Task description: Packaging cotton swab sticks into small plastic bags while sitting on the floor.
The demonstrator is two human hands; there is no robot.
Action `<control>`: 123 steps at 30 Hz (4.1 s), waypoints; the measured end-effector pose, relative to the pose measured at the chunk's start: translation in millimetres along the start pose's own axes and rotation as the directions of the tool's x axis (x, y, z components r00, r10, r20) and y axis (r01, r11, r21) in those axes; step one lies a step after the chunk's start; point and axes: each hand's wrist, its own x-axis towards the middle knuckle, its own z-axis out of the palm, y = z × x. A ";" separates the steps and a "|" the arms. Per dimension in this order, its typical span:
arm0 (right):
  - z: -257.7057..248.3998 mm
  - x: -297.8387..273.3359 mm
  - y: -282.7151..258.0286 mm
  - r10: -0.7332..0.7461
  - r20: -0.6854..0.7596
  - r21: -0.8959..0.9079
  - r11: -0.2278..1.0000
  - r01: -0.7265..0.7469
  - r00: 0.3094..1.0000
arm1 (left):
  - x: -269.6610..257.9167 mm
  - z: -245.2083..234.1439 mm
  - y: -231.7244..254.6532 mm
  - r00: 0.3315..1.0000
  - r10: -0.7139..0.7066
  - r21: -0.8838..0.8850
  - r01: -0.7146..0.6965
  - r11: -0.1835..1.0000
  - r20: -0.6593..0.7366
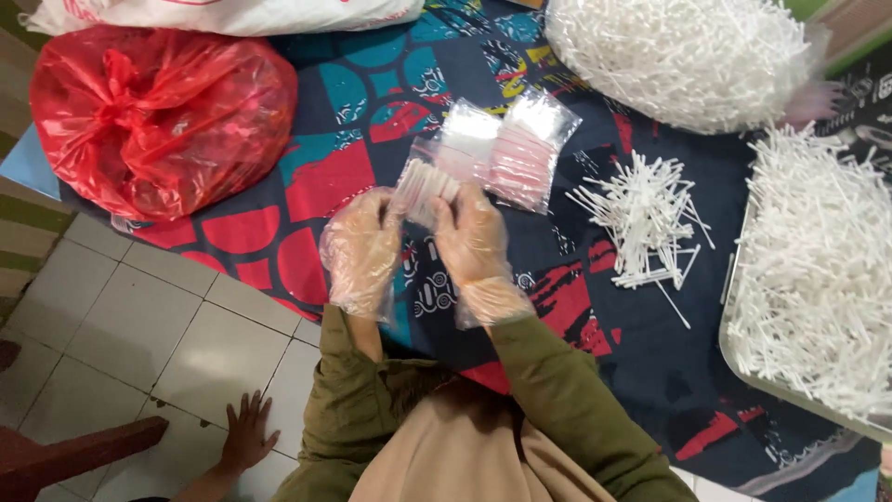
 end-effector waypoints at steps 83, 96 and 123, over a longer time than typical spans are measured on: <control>-215.3 -62.6 144.0 0.324 -0.016 -0.315 0.896 -0.313 0.946 | -66.0 175.0 157.3 0.848 0.421 0.179 -0.491 0.853 0.321; -225.2 -79.5 100.2 0.246 -0.096 -0.078 0.964 -0.254 0.964 | -58.8 92.6 134.6 0.920 0.200 -0.036 -0.199 0.979 0.337; -178.5 -94.4 126.1 0.410 -0.044 0.032 0.912 -0.409 0.911 | -95.6 130.7 124.9 0.847 0.477 0.029 -0.497 0.867 0.234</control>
